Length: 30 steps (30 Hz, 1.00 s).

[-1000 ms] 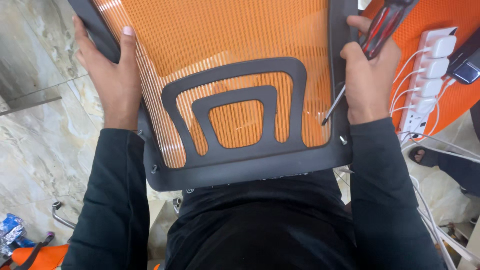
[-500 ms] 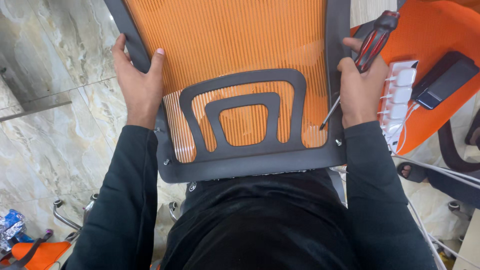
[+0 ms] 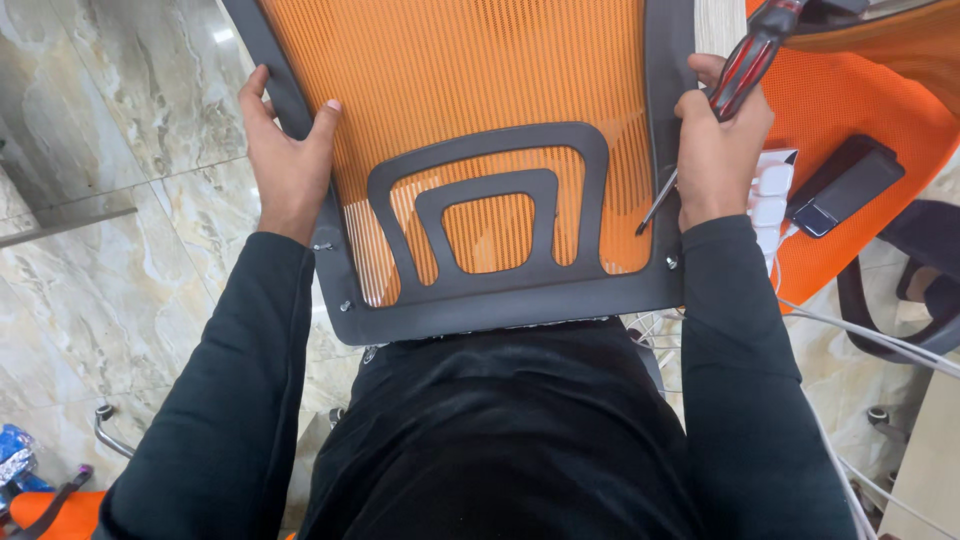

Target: The person uses a screwdriver to tighten screws on the underside of an orange mesh chair back. They repeatedly insert and tighten screws at multiple locations on the chair back frame.

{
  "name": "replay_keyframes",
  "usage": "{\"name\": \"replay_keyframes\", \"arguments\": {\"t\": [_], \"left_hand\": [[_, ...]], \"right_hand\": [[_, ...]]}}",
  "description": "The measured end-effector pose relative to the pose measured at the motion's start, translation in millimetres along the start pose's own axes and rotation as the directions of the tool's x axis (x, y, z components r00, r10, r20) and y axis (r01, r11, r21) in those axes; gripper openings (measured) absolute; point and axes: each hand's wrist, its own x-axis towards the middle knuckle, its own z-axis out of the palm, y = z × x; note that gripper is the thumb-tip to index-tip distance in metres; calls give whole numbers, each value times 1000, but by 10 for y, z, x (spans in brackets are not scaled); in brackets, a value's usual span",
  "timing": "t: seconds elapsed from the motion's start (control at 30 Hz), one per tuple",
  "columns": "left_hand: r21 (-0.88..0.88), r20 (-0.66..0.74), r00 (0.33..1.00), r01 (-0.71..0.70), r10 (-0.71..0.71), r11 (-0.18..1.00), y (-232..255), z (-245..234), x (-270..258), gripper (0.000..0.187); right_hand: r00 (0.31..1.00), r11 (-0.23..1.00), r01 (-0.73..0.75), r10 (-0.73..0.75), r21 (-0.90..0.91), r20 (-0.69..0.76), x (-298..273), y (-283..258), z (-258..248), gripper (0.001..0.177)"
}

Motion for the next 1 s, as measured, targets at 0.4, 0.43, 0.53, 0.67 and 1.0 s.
{"name": "replay_keyframes", "arguments": {"t": [0.4, 0.43, 0.53, 0.67, 1.0], "left_hand": [[-14, 128, 991, -35, 36, 999, 167, -270, 601, 71], [6, 128, 992, -24, 23, 1000, 179, -288, 625, 71], [35, 126, 992, -12, 7, 999, 157, -276, 666, 71], [-44, 157, 987, 31, -24, 999, 197, -225, 706, 78], [229, 206, 976, 20, -69, 973, 684, -132, 616, 101]], "right_hand": [[999, 999, -38, 39, 36, -25, 151, -125, 453, 37], [996, 996, -83, 83, 22, -25, 178, -163, 485, 37], [988, 988, -153, 153, -12, -15, 215, -233, 522, 37], [992, 992, -125, 125, 10, -9, 345, -228, 536, 35], [995, 995, -88, 86, 36, 55, 793, -339, 568, 32]]}}
